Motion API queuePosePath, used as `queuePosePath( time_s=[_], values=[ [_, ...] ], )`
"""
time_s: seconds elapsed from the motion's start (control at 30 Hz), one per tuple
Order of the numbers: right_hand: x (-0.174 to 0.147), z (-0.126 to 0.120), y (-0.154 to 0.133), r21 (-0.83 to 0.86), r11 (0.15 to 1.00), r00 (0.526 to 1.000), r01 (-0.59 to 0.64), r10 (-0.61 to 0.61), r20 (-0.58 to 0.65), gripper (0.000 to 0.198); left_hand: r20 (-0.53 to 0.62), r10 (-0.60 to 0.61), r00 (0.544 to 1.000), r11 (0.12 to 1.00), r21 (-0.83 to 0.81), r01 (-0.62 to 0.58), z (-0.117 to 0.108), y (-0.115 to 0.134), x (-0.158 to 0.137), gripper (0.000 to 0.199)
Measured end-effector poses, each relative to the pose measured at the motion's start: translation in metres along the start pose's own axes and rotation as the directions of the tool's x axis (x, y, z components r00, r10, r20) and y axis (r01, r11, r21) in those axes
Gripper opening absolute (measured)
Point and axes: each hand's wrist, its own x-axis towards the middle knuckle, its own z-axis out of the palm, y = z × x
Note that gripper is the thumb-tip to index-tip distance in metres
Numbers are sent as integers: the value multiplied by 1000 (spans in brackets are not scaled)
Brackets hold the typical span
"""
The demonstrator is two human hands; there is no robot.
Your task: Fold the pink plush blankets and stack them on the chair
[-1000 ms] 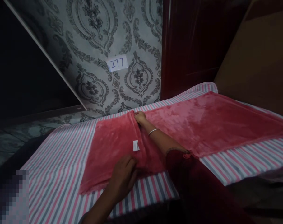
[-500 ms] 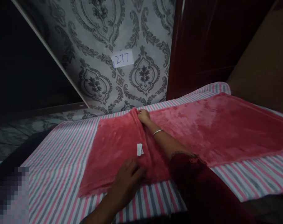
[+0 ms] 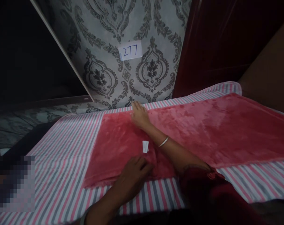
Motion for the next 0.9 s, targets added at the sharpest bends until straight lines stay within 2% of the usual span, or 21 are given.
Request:
queuePosePath(
  time_s=[0.07, 0.13, 0.23, 0.3, 0.37, 0.43, 0.53, 0.6, 0.67, 0.7, 0.73, 0.83, 0.9],
  values=[
    [-13, 10, -9, -75, 996, 991, 47, -37, 130, 65, -2, 8, 1000, 1000, -4, -8, 1, 0, 0, 22],
    [-24, 20, -9, -139, 990, 973, 13, 19, 229, 67, 2, 2, 1000, 1000, -8, -2, 0, 3, -1, 24],
    [-32, 29, -2, -198, 980, 960, -28, 82, 267, 69, 14, -16, 1000, 999, -42, 16, -9, 9, -4, 27],
    [-32, 30, 2, -211, 977, 963, -23, 78, 258, 69, 41, -27, 999, 988, -150, 33, -22, 8, -5, 22],
    [-32, 30, 3, -212, 977, 963, -16, 72, 258, 69, 42, -58, 997, 952, -298, 68, -40, -8, 1, 18],
    [-32, 30, 3, -214, 977, 964, -12, 68, 258, 69, -22, -157, 987, 919, -369, 138, -59, -44, 14, 28],
    [-33, 30, 2, -212, 977, 966, -3, 58, 253, 68, -138, -378, 916, 910, -237, 340, -74, -120, 42, 39],
    [-34, 30, 2, -204, 979, 966, -4, 57, 251, 67, -139, -565, 813, 825, -93, 557, -69, -165, 57, 48],
    [-34, 30, 2, -198, 980, 965, -25, 75, 250, 67, -65, -719, 691, 689, 58, 722, -55, -192, 63, 62],
    [-34, 30, 1, -198, 980, 964, -38, 88, 251, 67, -26, -754, 657, 650, 119, 751, -46, -199, 62, 66],
    [-34, 29, 0, -202, 978, 962, -47, 99, 254, 68, 2, -767, 642, 633, 167, 756, -37, -202, 60, 68],
    [-33, 29, -2, -235, 970, 956, -54, 118, 269, 70, 41, -762, 646, 635, 244, 733, -16, -199, 50, 69],
    [-34, 29, -1, -262, 964, 949, -51, 129, 288, 70, 45, -768, 639, 625, 269, 733, -12, -197, 46, 68]
  ],
)
